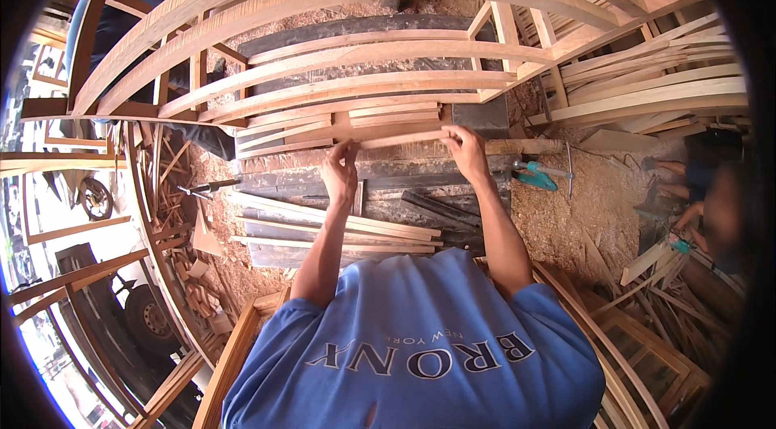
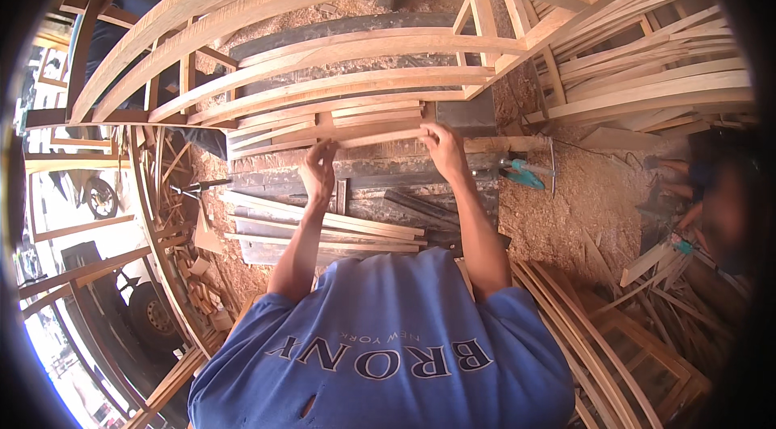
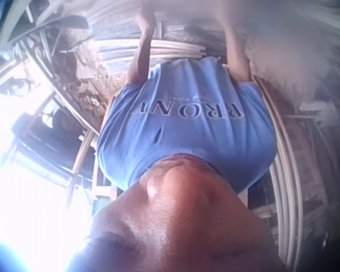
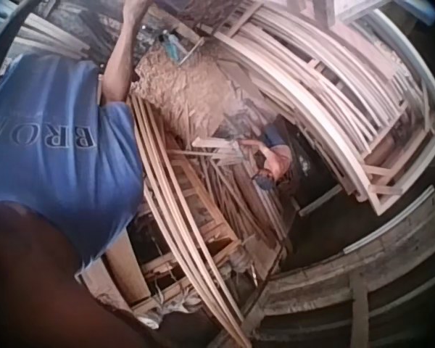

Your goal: The person uses a hand saw to cut thin wooden strips on a workbench. They repeatedly position each strip, saw it to length, and place the cut pieces into a wooden frame structure nearby. The process is repeated for multiple strips throughout the clip.

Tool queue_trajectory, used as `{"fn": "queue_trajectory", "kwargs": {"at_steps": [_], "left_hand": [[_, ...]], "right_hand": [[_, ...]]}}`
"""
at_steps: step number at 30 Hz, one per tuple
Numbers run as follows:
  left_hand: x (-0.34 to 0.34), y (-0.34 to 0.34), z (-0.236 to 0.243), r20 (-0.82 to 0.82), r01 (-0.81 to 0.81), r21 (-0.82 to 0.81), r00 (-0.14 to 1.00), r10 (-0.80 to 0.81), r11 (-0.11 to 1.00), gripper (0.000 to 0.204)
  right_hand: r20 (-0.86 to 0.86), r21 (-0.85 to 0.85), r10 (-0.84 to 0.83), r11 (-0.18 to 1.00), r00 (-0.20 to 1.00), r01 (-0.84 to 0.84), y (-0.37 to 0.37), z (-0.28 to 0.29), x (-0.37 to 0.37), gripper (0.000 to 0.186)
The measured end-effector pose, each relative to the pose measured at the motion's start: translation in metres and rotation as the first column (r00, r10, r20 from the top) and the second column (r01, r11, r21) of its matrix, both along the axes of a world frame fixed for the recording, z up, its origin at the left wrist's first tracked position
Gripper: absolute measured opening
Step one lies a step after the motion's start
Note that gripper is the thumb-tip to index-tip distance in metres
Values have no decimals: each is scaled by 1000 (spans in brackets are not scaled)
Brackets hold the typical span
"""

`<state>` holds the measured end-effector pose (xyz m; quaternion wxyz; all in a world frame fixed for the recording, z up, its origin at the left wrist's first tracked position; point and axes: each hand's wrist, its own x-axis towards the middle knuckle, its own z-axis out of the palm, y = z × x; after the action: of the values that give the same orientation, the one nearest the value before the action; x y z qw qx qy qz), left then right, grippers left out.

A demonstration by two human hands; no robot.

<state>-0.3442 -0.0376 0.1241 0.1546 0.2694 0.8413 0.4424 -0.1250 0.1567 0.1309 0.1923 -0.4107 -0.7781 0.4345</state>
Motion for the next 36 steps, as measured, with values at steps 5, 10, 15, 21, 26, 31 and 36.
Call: {"fn": "queue_trajectory", "kwargs": {"at_steps": [5,10,15,21,26,31,36], "left_hand": [[-51,66,-30,-21,16,-175,1000,-20,984,32],[-49,71,-55,55,30,-225,998,-18,974,38],[-44,74,-66,122,-55,-180,989,78,982,29],[-40,86,-57,131,-43,-236,989,75,971,27],[-25,94,-48,246,67,-295,969,8,953,34],[-16,96,-29,290,182,-313,953,-89,932,37],[-13,36,2,92,125,-71,989,-118,990,33]], "right_hand": [[92,125,-7,992,996,-4,52,-40,-55,30],[205,158,-110,984,973,78,52,-67,-63,40],[234,201,-140,975,962,93,36,-61,-67,47],[318,98,-166,985,933,142,37,-58,-63,51],[323,-2,-171,984,931,181,50,-62,-46,57],[357,16,-190,980,915,197,50,-58,-31,61],[403,299,-205,951,892,83,35,-42,-29,43]]}}
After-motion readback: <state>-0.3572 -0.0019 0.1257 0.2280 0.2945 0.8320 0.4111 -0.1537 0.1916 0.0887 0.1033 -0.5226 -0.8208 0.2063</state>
